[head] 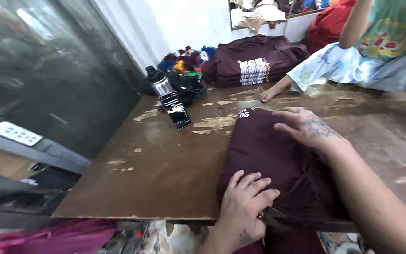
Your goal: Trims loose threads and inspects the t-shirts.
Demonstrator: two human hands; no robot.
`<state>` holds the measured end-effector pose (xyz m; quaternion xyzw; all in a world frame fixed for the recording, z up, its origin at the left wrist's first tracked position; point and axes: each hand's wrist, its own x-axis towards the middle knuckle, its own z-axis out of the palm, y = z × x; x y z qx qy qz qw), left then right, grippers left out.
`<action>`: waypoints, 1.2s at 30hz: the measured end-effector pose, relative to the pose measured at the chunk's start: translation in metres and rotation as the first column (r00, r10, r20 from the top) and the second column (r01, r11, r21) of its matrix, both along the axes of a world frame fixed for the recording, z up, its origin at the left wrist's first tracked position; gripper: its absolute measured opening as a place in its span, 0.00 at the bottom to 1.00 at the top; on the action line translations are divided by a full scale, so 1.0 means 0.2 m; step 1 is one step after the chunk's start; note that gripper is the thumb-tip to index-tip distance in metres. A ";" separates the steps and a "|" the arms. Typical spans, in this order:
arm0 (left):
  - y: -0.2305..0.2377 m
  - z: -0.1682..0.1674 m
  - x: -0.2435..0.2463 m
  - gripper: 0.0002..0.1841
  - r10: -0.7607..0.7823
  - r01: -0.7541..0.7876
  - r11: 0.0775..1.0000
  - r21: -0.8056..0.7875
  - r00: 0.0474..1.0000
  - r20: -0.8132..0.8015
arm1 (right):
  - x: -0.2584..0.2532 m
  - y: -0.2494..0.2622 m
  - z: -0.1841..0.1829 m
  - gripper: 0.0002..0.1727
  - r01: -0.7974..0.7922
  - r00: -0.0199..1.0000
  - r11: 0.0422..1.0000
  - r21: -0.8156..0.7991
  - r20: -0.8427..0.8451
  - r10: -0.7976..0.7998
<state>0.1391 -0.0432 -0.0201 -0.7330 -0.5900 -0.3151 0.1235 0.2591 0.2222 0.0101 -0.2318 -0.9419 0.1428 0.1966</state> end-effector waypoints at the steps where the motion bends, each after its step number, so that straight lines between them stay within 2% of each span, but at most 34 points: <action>1: -0.01 -0.01 -0.01 0.14 0.009 -0.009 1.000 0.002 1.000 0.017 | -0.09 0.06 -0.05 0.28 0.043 0.988 0.996 -0.077 0.151 -0.031; 3: -0.03 -0.01 0.00 0.16 0.032 -0.030 0.997 -0.066 0.999 0.040 | -0.23 0.12 -0.17 0.35 0.124 0.908 0.969 -0.215 0.419 -0.024; 5: -0.02 0.11 0.00 0.19 0.040 -0.021 0.980 -0.197 0.995 0.093 | -0.27 0.12 -0.19 0.37 0.126 0.882 0.973 -0.194 0.470 -0.020; 7: 0.02 0.29 -0.01 0.16 0.042 0.007 0.962 -0.274 0.985 0.170 | -0.21 0.05 -0.13 0.35 0.037 0.917 0.986 -0.164 0.398 0.031; 9: 0.14 0.44 -0.06 0.15 0.067 -0.005 0.965 -0.261 0.972 0.226 | -0.05 -0.16 -0.02 0.29 -0.128 0.966 0.970 -0.206 0.197 0.170; 11: 0.31 0.48 -0.12 0.15 0.129 -0.076 0.962 -0.261 0.973 0.193 | 0.16 -0.41 -0.01 0.33 -0.289 0.954 0.952 -0.103 0.050 0.295; 12: 0.42 0.47 -0.15 0.16 0.164 -0.124 0.958 -0.258 0.976 0.141 | 0.25 -0.51 -0.07 0.37 -0.309 0.951 0.951 0.007 0.010 0.309; 14: 0.64 0.42 -0.23 0.18 0.252 -0.230 0.905 -0.358 0.967 0.017 | 0.39 -0.68 -0.15 0.33 -0.249 0.967 0.955 0.164 -0.012 0.254; 16: 0.85 0.23 -0.32 0.22 0.271 -0.294 0.817 -0.496 0.955 -0.120 | 0.43 -0.75 -0.21 0.25 -0.165 0.984 0.962 0.216 -0.036 0.177; 18: 0.96 0.01 -0.37 0.28 0.235 -0.294 0.657 -0.695 0.955 -0.181 | 0.44 -0.75 -0.31 0.22 -0.087 0.977 0.947 0.309 -0.160 0.142; 19: 0.98 -0.03 -0.38 0.29 0.233 -0.285 0.626 -0.726 0.957 -0.174 | 0.45 -0.75 -0.35 0.20 -0.061 0.962 0.943 0.326 -0.232 0.142; 20: 0.97 -0.04 -0.39 0.28 0.231 -0.264 0.634 -0.727 0.962 -0.148 | 0.46 -0.75 -0.38 0.18 -0.049 0.945 0.947 0.318 -0.292 0.147; 22: 0.87 -0.01 -0.41 0.24 0.223 -0.186 0.734 -0.653 0.974 -0.027 | 0.51 -0.76 -0.41 0.14 -0.086 0.901 0.964 0.251 -0.394 0.183; 24: 0.69 0.04 -0.39 0.21 0.173 -0.087 0.873 -0.479 0.975 0.140 | 0.56 -0.75 -0.38 0.12 -0.172 0.836 0.971 0.166 -0.496 0.233; 26: 0.46 0.05 -0.34 0.21 0.105 -0.013 0.950 -0.311 0.953 0.284 | 0.62 -0.72 -0.34 0.14 -0.198 0.788 0.975 0.099 -0.575 0.218; 29: 0.20 0.07 -0.26 0.19 0.134 -0.042 0.975 -0.220 0.897 0.421 | 0.70 -0.57 -0.30 0.16 -0.004 0.838 0.999 0.044 -0.546 0.027; 32: 0.11 0.02 -0.19 0.17 0.209 -0.141 0.971 -0.195 0.897 0.390 | 0.71 -0.40 -0.42 0.21 0.226 0.915 0.974 0.021 -0.348 -0.205; 33: 0.10 0.01 -0.18 0.17 0.222 -0.163 0.970 -0.179 0.895 0.388 | 0.71 -0.35 -0.48 0.22 0.245 0.924 0.969 -0.021 -0.298 -0.240; 36: 0.10 0.00 -0.17 0.17 0.233 -0.186 0.971 -0.154 0.887 0.399 | 0.70 -0.31 -0.55 0.23 0.264 0.911 0.963 -0.055 -0.313 -0.268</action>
